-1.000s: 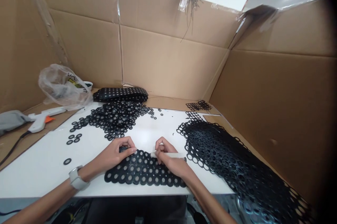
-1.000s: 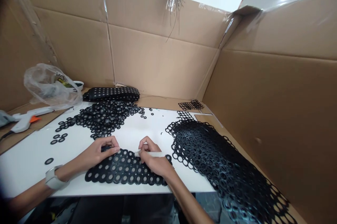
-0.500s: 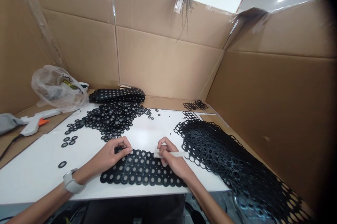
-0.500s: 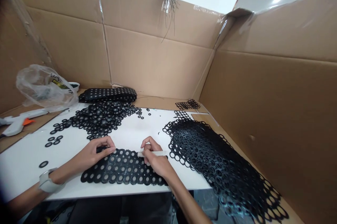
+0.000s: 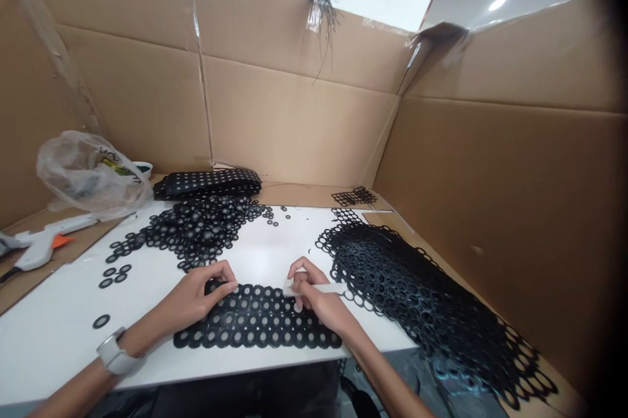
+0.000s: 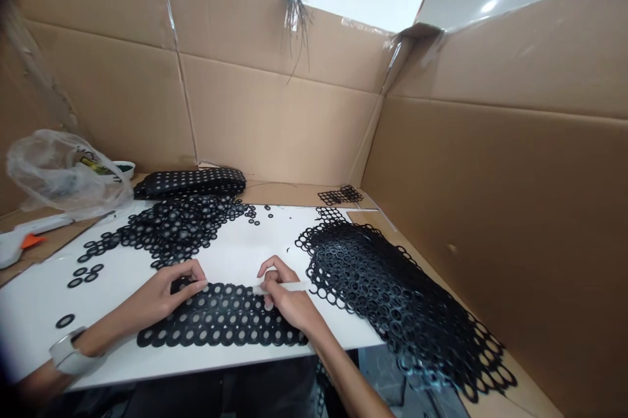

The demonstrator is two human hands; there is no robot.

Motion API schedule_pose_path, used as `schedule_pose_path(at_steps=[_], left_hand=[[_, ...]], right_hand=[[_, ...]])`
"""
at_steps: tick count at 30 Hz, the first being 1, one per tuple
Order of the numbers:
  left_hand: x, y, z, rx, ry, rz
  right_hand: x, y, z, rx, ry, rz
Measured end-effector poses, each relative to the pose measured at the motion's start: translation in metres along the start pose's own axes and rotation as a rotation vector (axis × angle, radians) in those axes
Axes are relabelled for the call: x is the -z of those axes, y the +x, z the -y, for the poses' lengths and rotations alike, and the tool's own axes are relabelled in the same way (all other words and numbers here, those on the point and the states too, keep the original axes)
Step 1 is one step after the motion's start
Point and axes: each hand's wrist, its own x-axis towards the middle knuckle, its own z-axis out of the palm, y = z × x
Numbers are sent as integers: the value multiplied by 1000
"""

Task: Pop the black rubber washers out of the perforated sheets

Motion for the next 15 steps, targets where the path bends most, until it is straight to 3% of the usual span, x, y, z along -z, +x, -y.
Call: schedule_pose_path(at_steps=[7,11,15], left_hand=[[6,26,-31,-47,339,147],[-12,43,-55,-78,337,223],[-36,51,-63,-88,322,213]], right_hand=[[4,-4,1,16,-91,-65],[1,-7,7,30,-136,-90],[2,-9,9,41,-163,-61]])
